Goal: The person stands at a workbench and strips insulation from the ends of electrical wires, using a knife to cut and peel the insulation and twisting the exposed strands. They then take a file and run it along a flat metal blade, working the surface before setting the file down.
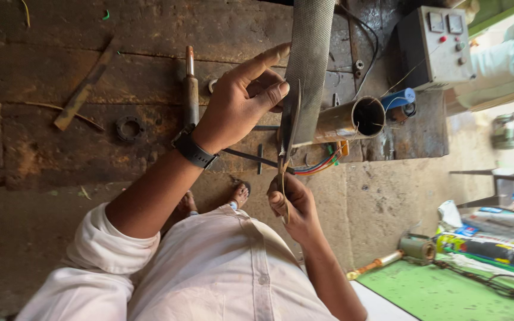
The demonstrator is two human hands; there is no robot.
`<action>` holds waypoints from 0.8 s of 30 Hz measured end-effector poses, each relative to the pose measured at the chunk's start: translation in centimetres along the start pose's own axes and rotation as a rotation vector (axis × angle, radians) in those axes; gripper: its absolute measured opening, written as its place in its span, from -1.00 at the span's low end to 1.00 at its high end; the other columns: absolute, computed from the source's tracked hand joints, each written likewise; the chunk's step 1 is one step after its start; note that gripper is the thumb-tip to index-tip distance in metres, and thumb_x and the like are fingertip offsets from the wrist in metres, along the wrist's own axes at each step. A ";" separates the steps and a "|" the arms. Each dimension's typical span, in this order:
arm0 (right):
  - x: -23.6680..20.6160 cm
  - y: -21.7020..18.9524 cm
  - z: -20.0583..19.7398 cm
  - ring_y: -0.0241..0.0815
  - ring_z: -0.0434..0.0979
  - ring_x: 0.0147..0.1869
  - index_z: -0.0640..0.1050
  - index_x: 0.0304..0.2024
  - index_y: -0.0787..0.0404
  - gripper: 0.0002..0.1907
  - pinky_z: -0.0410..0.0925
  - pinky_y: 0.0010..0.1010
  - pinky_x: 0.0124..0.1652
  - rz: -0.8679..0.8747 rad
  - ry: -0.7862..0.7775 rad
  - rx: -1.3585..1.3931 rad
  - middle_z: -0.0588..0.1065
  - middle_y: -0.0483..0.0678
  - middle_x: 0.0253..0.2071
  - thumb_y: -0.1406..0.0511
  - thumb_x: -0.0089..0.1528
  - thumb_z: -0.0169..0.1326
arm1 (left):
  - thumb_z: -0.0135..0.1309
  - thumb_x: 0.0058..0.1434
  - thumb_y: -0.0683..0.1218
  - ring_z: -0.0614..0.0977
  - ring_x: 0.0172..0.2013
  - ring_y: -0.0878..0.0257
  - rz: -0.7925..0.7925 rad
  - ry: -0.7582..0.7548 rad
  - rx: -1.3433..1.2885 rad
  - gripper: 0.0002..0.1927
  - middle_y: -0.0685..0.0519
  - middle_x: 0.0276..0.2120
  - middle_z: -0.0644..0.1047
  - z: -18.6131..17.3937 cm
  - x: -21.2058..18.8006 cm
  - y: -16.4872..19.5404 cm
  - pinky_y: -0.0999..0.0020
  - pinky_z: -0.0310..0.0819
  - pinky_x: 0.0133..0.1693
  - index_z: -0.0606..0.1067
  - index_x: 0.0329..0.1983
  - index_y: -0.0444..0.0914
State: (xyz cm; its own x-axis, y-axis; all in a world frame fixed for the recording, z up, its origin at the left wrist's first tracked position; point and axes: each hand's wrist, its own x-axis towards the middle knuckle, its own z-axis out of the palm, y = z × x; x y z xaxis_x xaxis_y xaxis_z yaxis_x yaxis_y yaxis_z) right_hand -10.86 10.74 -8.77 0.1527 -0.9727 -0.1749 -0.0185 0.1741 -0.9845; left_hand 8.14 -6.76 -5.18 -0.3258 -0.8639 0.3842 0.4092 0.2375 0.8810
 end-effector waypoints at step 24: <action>0.3 -0.7 -0.2 -0.44 0.26 -0.46 0.42 -0.26 0.25 -0.59 0.18 -0.55 -0.48 0.056 0.064 0.047 0.32 -0.21 -0.45 0.07 0.29 0.24 | 0.16 0.44 -0.13 0.72 -0.32 0.40 0.027 0.029 0.327 -0.48 0.09 -0.31 0.68 0.8 0.8 -0.3 0.45 0.68 -0.24 0.33 0.43 -0.14</action>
State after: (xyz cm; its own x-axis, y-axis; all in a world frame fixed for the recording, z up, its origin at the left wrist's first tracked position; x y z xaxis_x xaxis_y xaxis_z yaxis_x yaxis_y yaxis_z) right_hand -10.96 10.26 -8.10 0.0892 -0.9687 -0.2317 0.0215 0.2344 -0.9719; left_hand 7.04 -7.18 -4.93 -0.2922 -0.8666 0.4045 0.1205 0.3862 0.9145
